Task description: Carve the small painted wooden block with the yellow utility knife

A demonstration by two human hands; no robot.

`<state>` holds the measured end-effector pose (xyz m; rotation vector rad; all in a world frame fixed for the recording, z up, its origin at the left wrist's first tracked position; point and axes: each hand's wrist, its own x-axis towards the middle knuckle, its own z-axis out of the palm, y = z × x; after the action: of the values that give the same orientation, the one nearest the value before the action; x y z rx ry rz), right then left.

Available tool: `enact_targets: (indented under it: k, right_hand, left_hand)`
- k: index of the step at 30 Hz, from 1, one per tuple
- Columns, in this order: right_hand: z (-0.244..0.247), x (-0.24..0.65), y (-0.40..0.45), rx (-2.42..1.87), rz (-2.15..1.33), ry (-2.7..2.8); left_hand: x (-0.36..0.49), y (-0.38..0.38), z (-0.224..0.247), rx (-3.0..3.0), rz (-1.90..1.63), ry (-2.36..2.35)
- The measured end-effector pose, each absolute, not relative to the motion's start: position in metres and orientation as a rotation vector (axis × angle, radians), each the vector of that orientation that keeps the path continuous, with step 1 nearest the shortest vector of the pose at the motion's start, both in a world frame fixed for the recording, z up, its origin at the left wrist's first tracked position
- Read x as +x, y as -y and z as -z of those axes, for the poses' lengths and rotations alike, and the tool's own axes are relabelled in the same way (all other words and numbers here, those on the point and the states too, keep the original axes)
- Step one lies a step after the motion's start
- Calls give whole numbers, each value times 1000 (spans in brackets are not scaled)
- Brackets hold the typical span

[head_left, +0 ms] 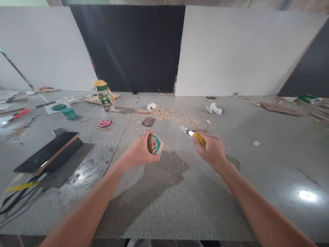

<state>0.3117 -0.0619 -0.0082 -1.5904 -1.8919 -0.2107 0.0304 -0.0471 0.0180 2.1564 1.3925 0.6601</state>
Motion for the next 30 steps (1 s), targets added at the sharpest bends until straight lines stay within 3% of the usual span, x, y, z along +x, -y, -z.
enact_targets:
  k: [12,21,30]
  right_hand:
    - [4,260,94,-1370,-55,2202]
    - [5,260,94,-1373,168,2198]
    - [-2,303,70,-1701,258,1888]
  left_hand:
    - [40,48,-13,1984,-771,-1098]
    - [42,50,-15,1986,-732,-1125]
    - [37,51,-21,2138,-699,-1399]
